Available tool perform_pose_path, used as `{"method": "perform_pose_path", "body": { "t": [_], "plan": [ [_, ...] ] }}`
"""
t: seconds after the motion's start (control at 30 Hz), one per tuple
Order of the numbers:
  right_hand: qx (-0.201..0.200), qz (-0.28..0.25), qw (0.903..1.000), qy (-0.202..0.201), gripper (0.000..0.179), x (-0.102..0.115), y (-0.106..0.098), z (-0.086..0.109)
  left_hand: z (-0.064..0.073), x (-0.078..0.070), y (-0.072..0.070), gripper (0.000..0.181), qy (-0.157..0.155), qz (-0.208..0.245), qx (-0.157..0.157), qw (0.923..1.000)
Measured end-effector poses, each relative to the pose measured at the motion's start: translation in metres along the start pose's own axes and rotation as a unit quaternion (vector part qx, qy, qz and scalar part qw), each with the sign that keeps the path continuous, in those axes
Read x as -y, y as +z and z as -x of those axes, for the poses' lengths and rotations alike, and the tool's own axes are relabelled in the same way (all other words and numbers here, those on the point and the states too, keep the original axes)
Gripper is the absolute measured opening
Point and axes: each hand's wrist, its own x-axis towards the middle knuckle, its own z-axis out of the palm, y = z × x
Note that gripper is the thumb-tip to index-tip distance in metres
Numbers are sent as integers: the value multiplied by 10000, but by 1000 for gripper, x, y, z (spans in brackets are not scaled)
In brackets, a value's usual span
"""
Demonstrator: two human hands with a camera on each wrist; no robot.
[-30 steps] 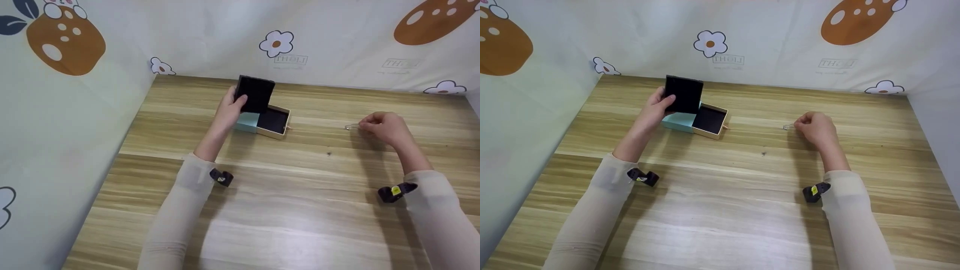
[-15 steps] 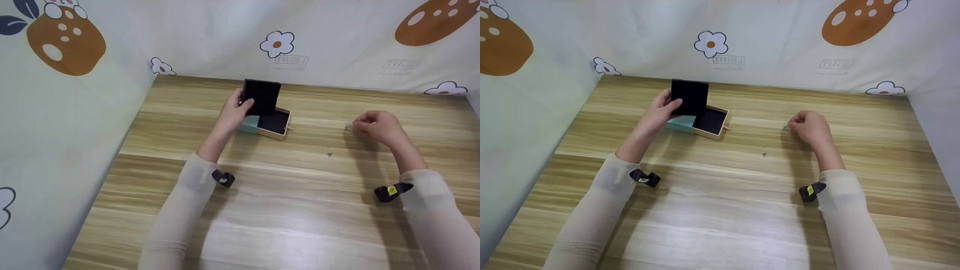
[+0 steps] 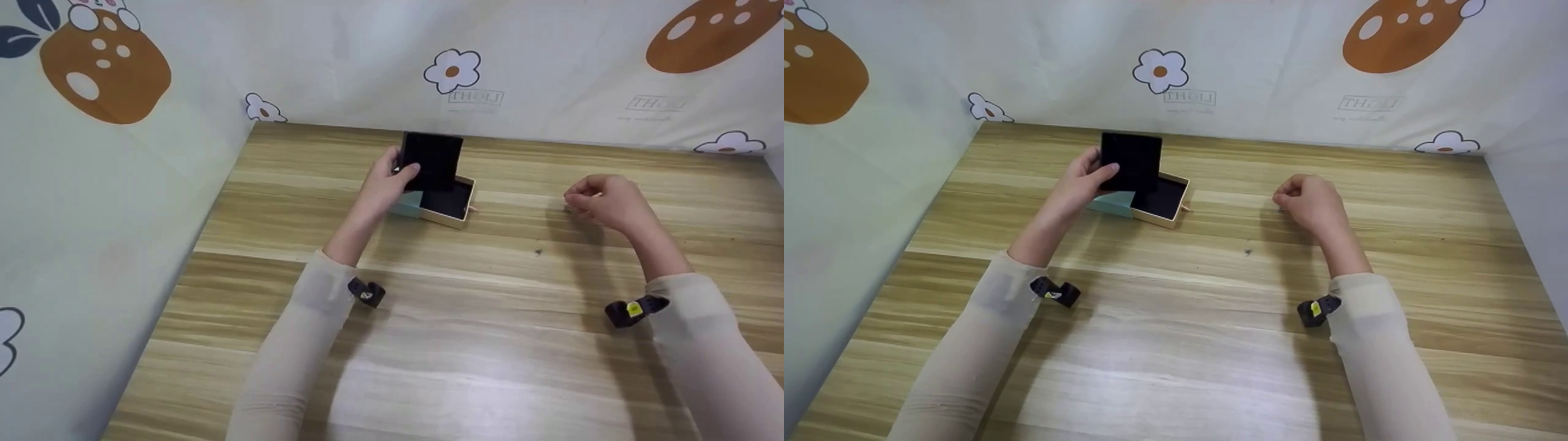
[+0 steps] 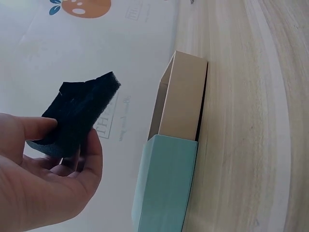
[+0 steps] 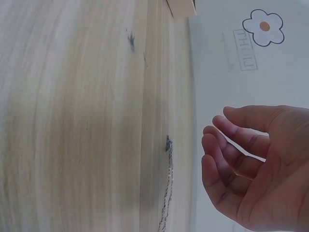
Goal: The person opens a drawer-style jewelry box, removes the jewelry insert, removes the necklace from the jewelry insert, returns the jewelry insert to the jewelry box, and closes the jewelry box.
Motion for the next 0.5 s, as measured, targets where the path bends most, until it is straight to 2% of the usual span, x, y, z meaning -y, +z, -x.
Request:
{"method": "perform_pose_path", "body": {
  "t": [0.2, 0.5],
  "plan": [
    [9, 32, 9998, -181, 33, 10, 0, 3, 0, -1, 1, 31, -36, 143, 28, 9999],
    [5, 186, 9992, -355, 32, 23, 3, 7, 1, 0, 3, 33, 48, -58, 205, 9998]
  ]
}}
